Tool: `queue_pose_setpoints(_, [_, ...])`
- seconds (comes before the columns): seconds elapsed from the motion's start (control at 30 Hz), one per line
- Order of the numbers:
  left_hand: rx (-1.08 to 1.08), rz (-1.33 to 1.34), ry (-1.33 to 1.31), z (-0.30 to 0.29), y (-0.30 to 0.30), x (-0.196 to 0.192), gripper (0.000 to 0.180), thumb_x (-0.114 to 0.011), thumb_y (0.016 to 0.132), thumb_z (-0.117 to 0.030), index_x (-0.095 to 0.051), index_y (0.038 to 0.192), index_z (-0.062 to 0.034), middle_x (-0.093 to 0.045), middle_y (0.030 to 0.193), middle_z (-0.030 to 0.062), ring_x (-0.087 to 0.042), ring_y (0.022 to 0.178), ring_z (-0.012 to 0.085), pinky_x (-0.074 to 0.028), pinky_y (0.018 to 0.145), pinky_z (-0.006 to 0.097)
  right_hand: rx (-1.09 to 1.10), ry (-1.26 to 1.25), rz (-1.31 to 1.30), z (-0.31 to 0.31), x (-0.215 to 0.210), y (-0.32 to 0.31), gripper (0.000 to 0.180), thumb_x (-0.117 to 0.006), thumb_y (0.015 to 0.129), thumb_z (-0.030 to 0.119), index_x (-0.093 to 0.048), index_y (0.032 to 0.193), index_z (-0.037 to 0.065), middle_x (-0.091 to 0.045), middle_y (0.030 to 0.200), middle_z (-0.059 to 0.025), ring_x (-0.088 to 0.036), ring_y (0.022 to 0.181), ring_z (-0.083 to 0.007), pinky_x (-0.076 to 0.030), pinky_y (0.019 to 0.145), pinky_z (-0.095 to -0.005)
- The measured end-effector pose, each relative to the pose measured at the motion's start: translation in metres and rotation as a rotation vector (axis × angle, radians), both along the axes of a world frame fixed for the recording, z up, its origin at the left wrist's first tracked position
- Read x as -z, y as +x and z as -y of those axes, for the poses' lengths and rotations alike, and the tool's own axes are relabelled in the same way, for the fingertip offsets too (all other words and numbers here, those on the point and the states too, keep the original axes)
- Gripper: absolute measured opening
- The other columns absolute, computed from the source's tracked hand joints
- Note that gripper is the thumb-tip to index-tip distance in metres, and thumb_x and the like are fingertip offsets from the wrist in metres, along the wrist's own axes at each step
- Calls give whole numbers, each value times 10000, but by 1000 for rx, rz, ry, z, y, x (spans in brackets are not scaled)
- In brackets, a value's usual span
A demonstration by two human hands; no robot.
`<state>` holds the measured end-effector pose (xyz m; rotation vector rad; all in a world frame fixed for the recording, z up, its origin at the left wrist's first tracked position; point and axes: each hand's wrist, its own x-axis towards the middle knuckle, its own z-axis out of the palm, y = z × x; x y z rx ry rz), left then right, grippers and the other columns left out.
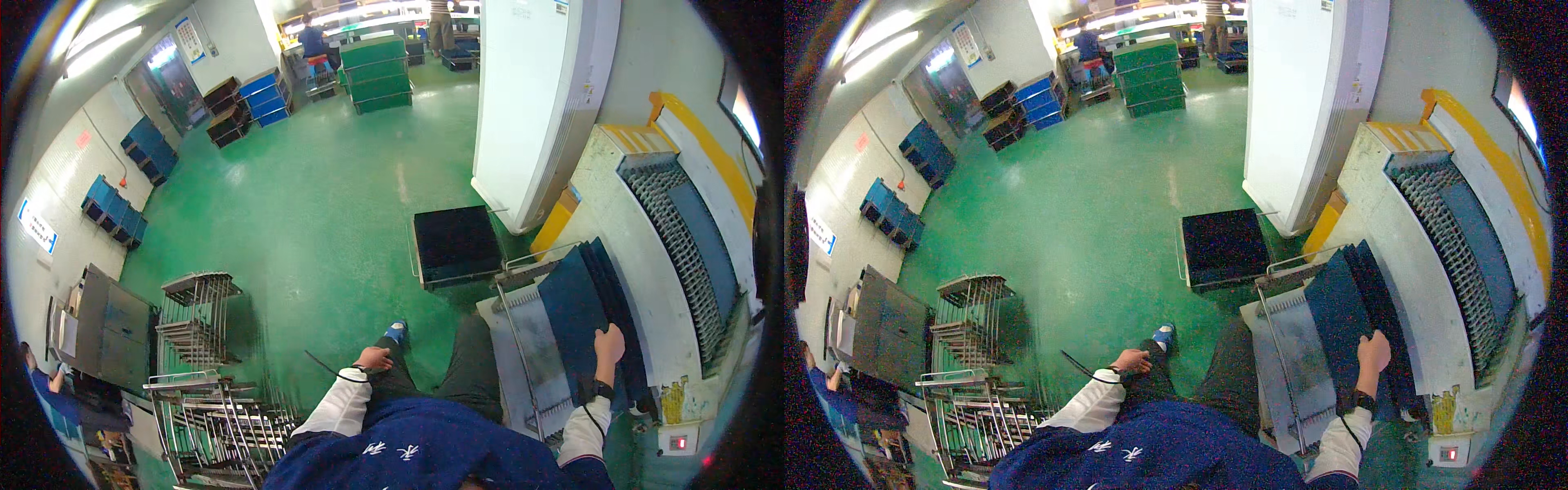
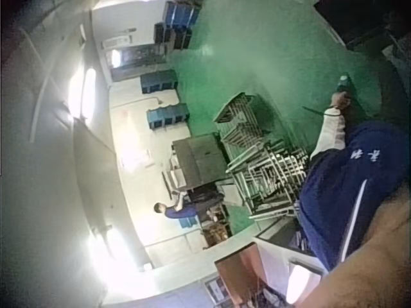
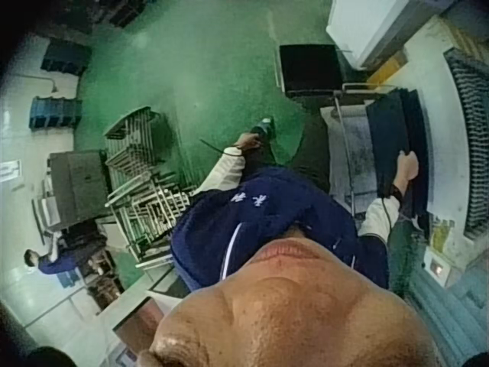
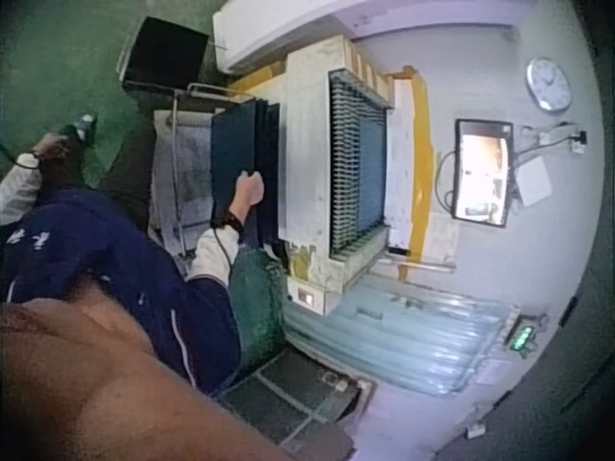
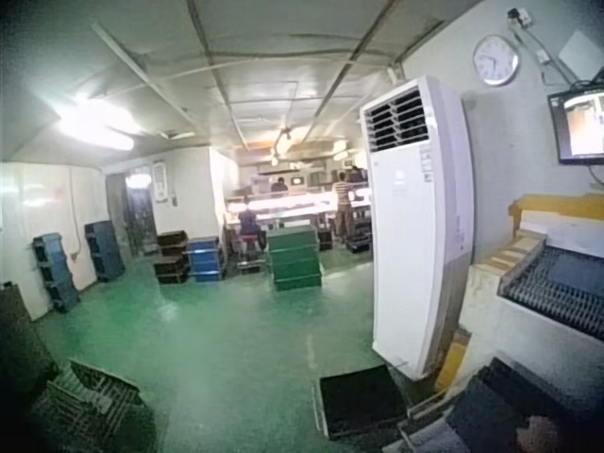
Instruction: Placing blue sheets individually into an industrial processing machine.
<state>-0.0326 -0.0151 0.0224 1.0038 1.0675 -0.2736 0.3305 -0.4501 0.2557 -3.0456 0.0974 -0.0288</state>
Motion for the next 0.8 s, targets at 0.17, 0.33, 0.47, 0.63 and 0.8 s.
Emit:
queue_pose_setpoints(0.17, [-10, 0, 6, 2, 3, 3, 356, -493, 792, -212, -433, 983, 82, -567, 830, 235, -590, 663, 293, -494, 560, 340, -15, -16, -6, 1, -4, -1, 305, -603, 700, 244, -542, 921, 43, -562, 939, -128, -530, 892, -280, -432, 728, -376])
queue_pose_setpoints(0.33, [-25, 9, -20, 2, 3, 2, 365, -488, 793, -212, -418, 1013, 70, -570, 818, 221, -590, 667, 288, -490, 562, 330, -12, -16, 22, 5, 4, 1, 377, -598, 702, 246, -524, 1006, 35, -553, 979, -132, -525, 914, -276, -427, 752, -369])
queue_pose_setpoints(0.47, [-6, -28, -28, 0, 3, 6, 349, -484, 806, -254, -422, 987, 38, -569, 837, 196, -577, 665, 265, -485, 585, 339, -19, -29, 49, 4, 3, 0, 383, -593, 704, 247, -522, 1016, 36, -551, 986, -134, -523, 919, -274, -427, 755, -369])
queue_pose_setpoints(0.63, [10, 9, -68, -4, -1, 18, 340, -479, 812, -290, -438, 952, 18, -569, 849, 190, -571, 673, 262, -482, 612, 346, -32, -35, 34, 6, 6, 3, 377, -596, 699, 246, -525, 1004, 36, -556, 970, -132, -526, 910, -271, -429, 748, -370])
queue_pose_setpoints(0.8, [33, 26, -59, -4, -1, 19, 323, -476, 813, -287, -458, 916, 19, -573, 846, 179, -571, 673, 259, -482, 615, 346, -23, -37, 52, 3, 5, 1, 368, -599, 697, 246, -528, 991, 36, -559, 961, -125, -528, 907, -267, -432, 740, -370])
